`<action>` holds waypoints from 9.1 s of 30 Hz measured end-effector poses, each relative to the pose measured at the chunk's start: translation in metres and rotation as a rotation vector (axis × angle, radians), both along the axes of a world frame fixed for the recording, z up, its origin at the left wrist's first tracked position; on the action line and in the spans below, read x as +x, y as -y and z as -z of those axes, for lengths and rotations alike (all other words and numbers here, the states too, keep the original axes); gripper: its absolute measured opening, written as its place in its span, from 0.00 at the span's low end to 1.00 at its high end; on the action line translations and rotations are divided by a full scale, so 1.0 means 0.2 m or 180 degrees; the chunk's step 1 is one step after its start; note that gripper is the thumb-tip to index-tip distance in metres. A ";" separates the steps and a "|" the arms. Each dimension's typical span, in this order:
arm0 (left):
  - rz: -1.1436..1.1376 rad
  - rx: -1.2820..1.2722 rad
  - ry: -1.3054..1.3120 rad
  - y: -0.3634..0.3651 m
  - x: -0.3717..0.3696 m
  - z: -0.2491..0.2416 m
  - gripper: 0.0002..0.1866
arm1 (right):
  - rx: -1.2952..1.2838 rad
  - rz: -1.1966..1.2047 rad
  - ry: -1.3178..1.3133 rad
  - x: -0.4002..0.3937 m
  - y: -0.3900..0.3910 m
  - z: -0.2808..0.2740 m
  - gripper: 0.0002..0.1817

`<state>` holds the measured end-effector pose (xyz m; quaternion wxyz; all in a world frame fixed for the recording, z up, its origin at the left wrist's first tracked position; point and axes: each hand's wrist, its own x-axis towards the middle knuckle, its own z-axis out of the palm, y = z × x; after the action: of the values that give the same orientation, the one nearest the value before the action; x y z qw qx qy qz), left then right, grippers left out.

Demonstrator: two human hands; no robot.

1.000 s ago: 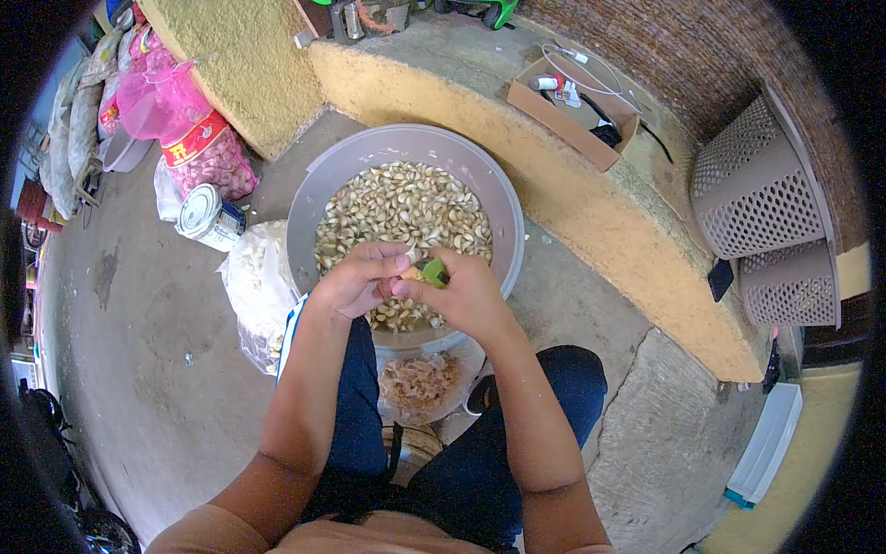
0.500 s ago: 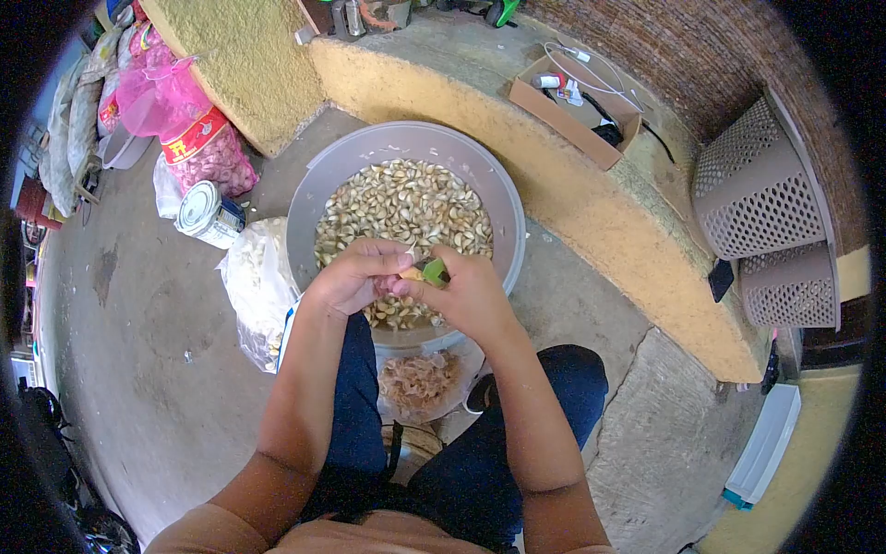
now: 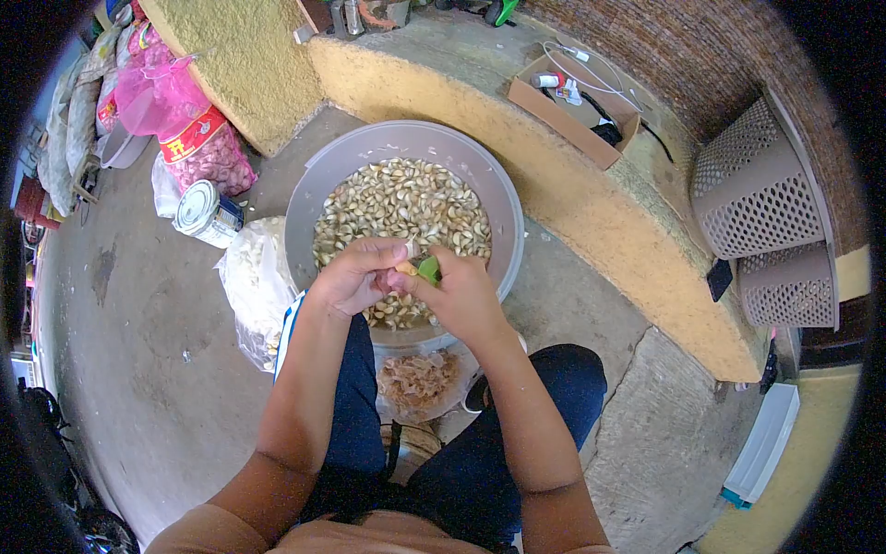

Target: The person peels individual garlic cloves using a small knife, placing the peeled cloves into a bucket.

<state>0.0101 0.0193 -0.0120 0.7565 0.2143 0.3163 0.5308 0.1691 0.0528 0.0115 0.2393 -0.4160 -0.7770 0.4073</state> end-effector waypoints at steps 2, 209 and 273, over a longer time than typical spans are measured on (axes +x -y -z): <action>-0.0018 -0.0014 0.0111 0.00 0.00 0.01 0.11 | 0.0000 0.0036 -0.0016 0.00 0.00 0.00 0.26; 0.0318 -0.0023 -0.5810 -1.54 -0.63 2.01 0.20 | -0.1522 -0.0880 0.1336 0.19 -0.33 0.11 0.17; 0.1543 -0.1608 -0.6218 -0.89 -0.58 1.73 0.17 | -0.0972 -0.2218 0.1578 -0.21 -0.01 0.24 0.17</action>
<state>-0.1049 0.1973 -0.3571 0.2799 0.4442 0.8422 -0.1224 0.1268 0.0539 -0.0362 -0.1694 -0.2452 -0.8355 0.4616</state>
